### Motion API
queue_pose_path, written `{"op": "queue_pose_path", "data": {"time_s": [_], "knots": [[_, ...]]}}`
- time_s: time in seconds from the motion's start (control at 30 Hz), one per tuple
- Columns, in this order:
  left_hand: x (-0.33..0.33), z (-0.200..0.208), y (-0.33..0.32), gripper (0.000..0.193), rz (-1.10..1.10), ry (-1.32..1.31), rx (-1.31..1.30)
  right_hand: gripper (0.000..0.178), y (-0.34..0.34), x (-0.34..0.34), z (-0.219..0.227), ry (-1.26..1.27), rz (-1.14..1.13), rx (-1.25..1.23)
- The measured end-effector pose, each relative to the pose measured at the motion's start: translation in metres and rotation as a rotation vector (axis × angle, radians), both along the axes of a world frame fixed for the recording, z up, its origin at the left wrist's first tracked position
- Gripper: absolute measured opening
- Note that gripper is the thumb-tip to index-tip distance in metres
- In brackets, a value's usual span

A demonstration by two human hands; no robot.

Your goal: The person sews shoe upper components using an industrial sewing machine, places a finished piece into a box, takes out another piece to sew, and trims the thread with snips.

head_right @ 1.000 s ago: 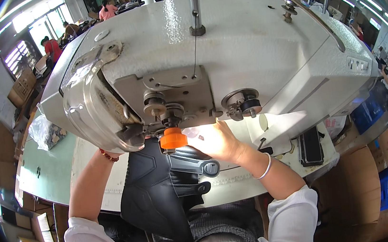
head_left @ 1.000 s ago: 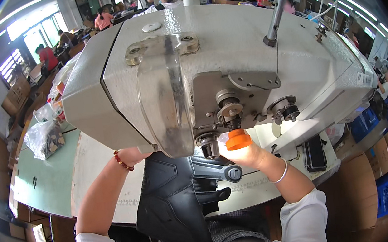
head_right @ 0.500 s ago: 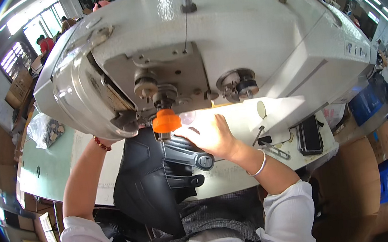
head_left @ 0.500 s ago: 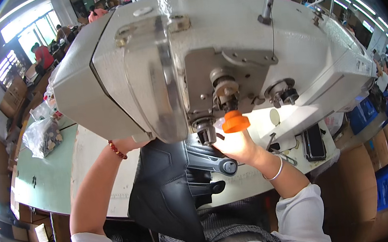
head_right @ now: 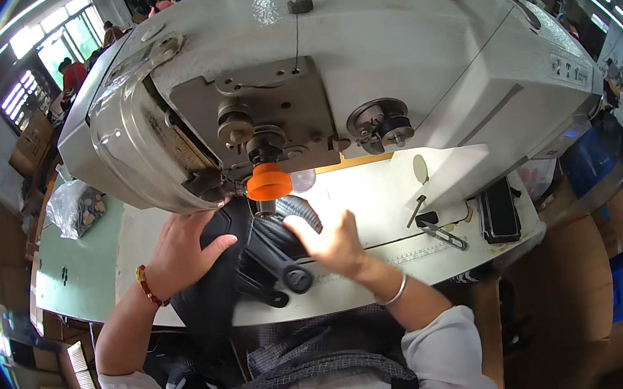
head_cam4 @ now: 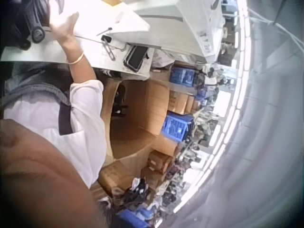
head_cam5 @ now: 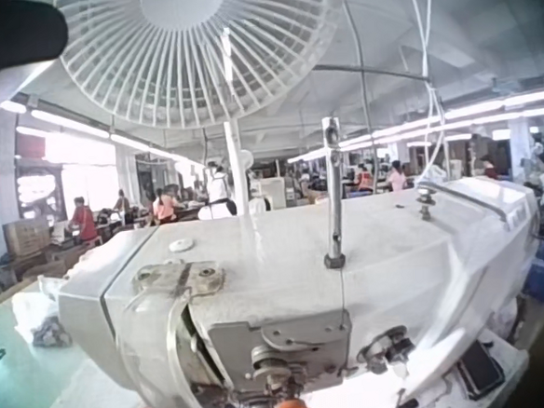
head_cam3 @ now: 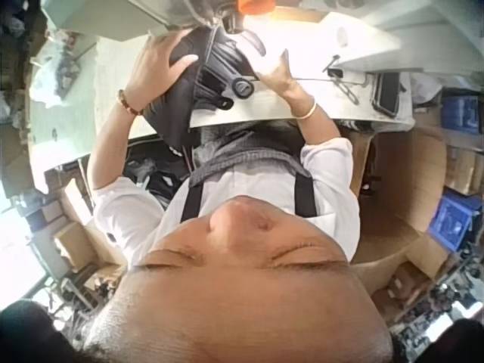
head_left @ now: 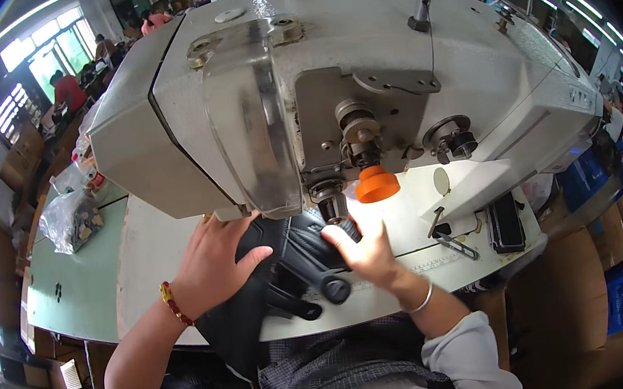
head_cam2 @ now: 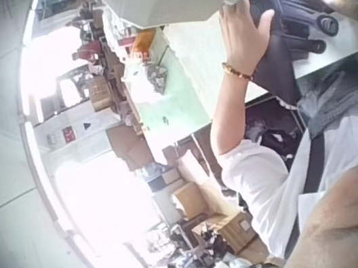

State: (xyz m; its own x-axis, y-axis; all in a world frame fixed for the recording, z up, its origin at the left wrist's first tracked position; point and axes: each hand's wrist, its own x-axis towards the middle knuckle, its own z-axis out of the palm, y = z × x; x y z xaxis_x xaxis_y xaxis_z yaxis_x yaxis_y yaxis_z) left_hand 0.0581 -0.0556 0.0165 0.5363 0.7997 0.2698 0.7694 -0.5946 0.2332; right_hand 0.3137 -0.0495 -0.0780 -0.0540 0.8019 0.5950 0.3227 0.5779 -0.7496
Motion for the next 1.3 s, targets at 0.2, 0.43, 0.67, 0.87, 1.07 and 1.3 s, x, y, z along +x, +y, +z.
{"op": "queue_pose_path", "data": {"time_s": [0.2, 0.43, 0.67, 0.87, 1.07, 1.3], "knots": [[0.003, -0.011, 0.028, 0.061, -0.035, -0.163, -0.198, 0.02, 0.04, 0.039, 0.026, -0.208, 0.255, 0.079], [0.006, -0.01, 0.035, 0.06, -0.097, -0.305, -0.238, 0.019, 0.039, 0.032, 0.019, -0.084, 0.239, 0.034], [0.002, -0.009, 0.032, 0.056, -0.046, -0.113, -0.112, 0.013, 0.013, 0.019, 0.009, -0.145, 0.029, 0.041], [0.012, 0.005, -0.013, 0.06, -0.137, 0.091, 0.091, 0.041, -0.026, -0.012, -0.021, 0.539, 0.529, -0.764], [0.038, -0.02, -0.03, 0.051, -0.06, -0.164, 0.112, 0.015, -0.041, -0.026, -0.031, 0.14, 0.584, -0.524], [0.057, -0.044, -0.031, 0.031, 0.114, -0.281, 0.299, 0.012, -0.071, -0.049, -0.023, 0.194, 0.452, -0.475]]}}
